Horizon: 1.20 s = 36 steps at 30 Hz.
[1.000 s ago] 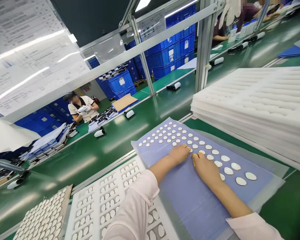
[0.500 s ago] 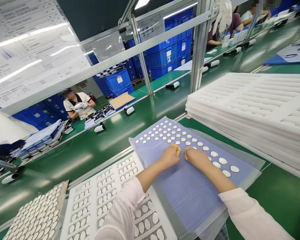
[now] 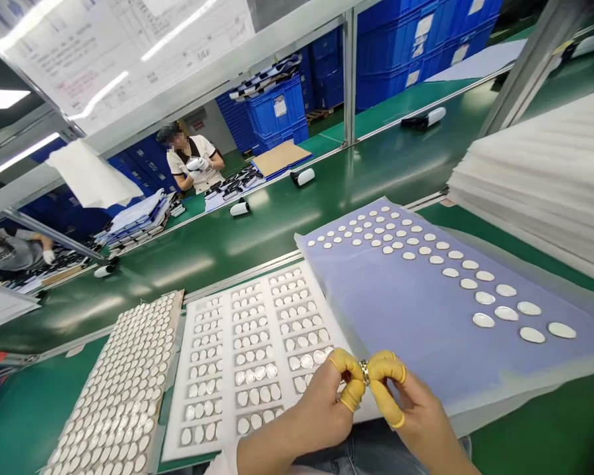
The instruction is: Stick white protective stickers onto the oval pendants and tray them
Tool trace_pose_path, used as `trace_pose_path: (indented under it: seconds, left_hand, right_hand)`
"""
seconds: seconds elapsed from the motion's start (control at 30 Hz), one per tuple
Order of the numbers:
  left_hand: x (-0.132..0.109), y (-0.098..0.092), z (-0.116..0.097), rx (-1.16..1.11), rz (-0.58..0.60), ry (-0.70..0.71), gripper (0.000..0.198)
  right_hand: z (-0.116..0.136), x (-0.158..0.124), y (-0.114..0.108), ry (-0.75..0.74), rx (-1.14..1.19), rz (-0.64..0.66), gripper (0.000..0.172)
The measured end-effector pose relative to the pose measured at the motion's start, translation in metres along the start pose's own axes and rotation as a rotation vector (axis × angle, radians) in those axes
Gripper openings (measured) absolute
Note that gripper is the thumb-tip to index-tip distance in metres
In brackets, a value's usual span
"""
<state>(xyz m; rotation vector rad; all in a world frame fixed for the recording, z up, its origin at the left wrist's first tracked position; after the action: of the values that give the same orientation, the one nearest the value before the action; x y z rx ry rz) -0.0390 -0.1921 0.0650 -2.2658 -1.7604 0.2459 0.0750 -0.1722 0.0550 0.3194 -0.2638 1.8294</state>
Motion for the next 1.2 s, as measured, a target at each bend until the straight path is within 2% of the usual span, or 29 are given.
trace_pose_path:
  seconds: [0.13, 0.33, 0.53, 0.7, 0.77, 0.83, 0.9, 0.93, 1.07, 1.13, 1.2]
  left_hand:
    - [-0.025, -0.002, 0.013, -0.216, -0.065, -0.076, 0.026]
    - [-0.041, 0.004, 0.012, -0.603, -0.041, -0.092, 0.029]
    - [-0.055, -0.010, 0.024, -0.541, -0.187, -0.125, 0.032]
    - [-0.059, -0.009, 0.030, -0.636, -0.142, -0.200, 0.050]
    - [-0.059, -0.008, 0.029, -0.665, -0.116, -0.175, 0.057]
    - [-0.061, -0.012, 0.024, -0.589, -0.122, -0.076, 0.058]
    - [-0.065, -0.018, 0.015, -0.423, -0.150, 0.050, 0.057]
    - [-0.067, -0.020, 0.010, -0.323, -0.161, 0.100, 0.057]
    - [-0.072, -0.025, -0.011, 0.067, -0.173, 0.224, 0.053]
    - [-0.072, -0.024, -0.015, 0.203, -0.161, 0.228, 0.048]
    - [-0.072, -0.022, -0.014, 0.304, -0.136, 0.217, 0.042]
  right_hand:
    - [0.012, -0.009, 0.020, -0.024, 0.016, 0.104, 0.019]
    - [0.030, -0.016, 0.036, -0.096, -0.026, 0.197, 0.019]
    - [0.050, -0.011, 0.047, -0.206, -0.087, 0.208, 0.022]
    - [0.050, -0.018, 0.052, -0.217, -0.071, 0.289, 0.024]
    - [0.043, -0.023, 0.051, -0.210, -0.043, 0.303, 0.023]
    - [0.034, -0.025, 0.042, -0.185, -0.011, 0.229, 0.020]
    - [0.023, -0.023, 0.035, -0.109, 0.014, 0.158, 0.010]
    - [0.017, -0.022, 0.037, -0.045, 0.028, 0.162, 0.013]
    - [-0.002, -0.023, 0.060, 0.277, 0.154, 0.307, 0.052]
    - [-0.006, -0.024, 0.067, 0.381, 0.215, 0.328, 0.056]
    - [-0.009, -0.026, 0.073, 0.443, 0.255, 0.350, 0.053]
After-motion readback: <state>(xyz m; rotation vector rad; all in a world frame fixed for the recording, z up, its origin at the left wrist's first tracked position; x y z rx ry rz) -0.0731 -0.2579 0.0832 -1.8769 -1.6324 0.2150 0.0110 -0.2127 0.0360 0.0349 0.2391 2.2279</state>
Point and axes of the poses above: each hand's wrist, its own x-axis towards the middle knuckle, its own y-axis out of the palm, z = x × y, the point moved 10 cm from there along x, towards the middle knuckle, and after that the axes turned 6 degrees about x, right-handed, at the moved point
